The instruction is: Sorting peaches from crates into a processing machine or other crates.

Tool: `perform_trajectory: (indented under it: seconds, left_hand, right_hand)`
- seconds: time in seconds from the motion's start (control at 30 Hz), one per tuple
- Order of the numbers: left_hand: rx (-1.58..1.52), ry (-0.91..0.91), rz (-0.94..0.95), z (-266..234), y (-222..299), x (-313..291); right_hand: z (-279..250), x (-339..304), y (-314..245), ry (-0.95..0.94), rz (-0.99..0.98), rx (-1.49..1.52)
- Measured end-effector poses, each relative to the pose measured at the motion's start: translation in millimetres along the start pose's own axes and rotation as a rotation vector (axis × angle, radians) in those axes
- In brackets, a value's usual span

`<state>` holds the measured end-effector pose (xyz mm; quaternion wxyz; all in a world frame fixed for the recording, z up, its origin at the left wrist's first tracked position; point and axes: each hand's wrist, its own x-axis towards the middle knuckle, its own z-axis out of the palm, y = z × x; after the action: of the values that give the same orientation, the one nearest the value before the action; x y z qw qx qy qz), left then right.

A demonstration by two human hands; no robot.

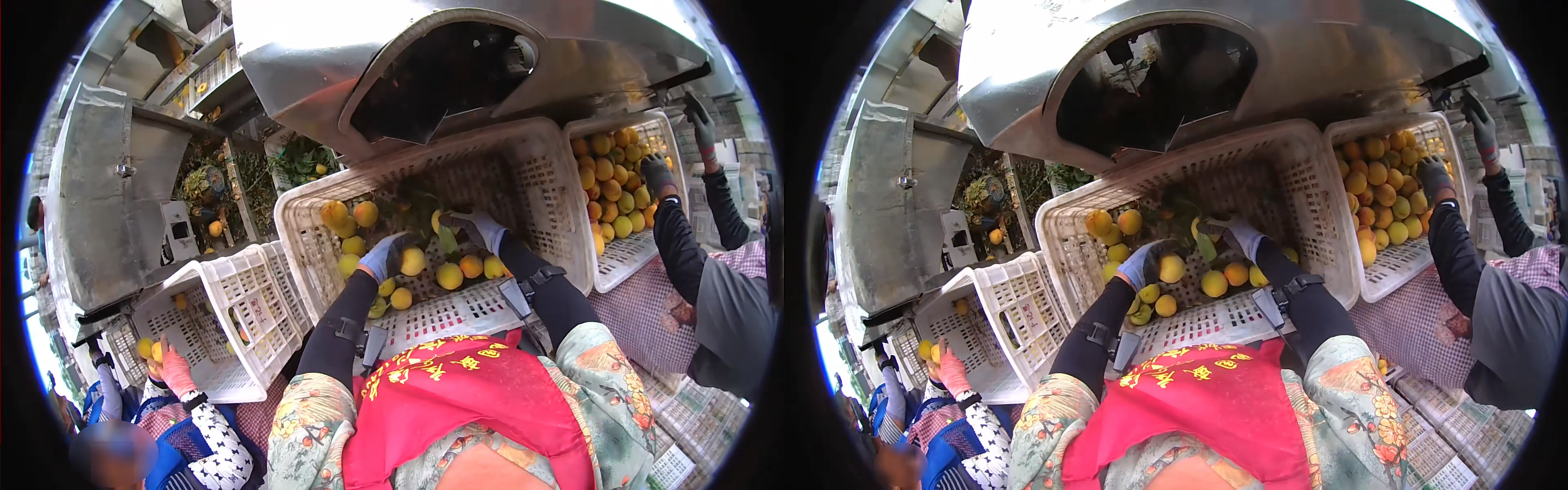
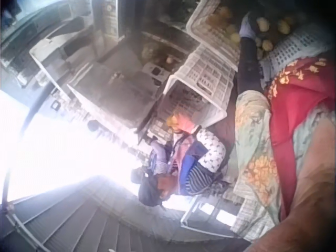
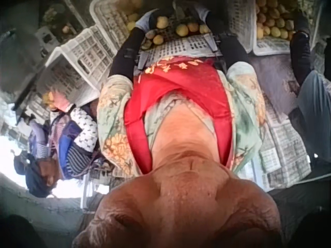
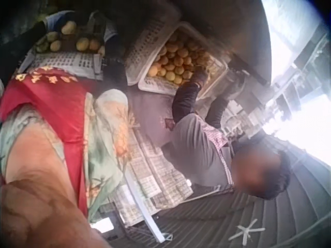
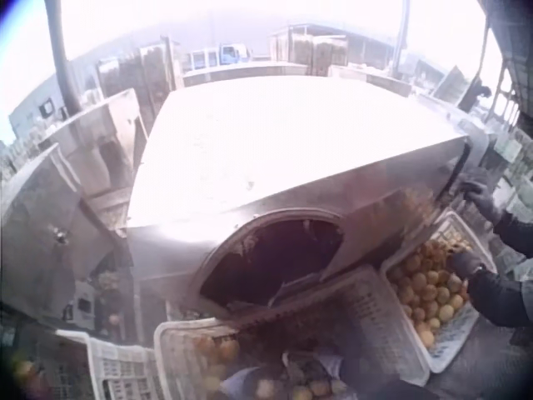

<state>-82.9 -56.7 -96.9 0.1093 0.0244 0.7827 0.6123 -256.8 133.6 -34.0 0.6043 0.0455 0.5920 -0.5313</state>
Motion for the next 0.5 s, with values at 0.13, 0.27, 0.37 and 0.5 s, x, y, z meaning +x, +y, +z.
perform_trajectory:
  seconds: [0.13,0.27,0.37,0.5]
  left_hand:
    - [-0.75,0.117,-0.127,-14.6,50.9,15.0]
    - [-1.04,0.165,-0.048,-22.5,136.1,22.5]
    - [-0.833,0.231,0.117,-30.1,139.1,0.2]
    - [-0.884,0.327,0.015,-41.7,155.7,0.2]
  right_hand:
    - [23.7,-38.8,-39.3,-0.12,-0.102,0.205]
    - [8.2,-32.9,-25.8,0.106,-0.493,-0.036]
    - [80.8,-92.2,-54.7,0.316,-0.901,-0.477]
    - [110.8,-111.8,-55.6,0.524,-1.061,-0.851]
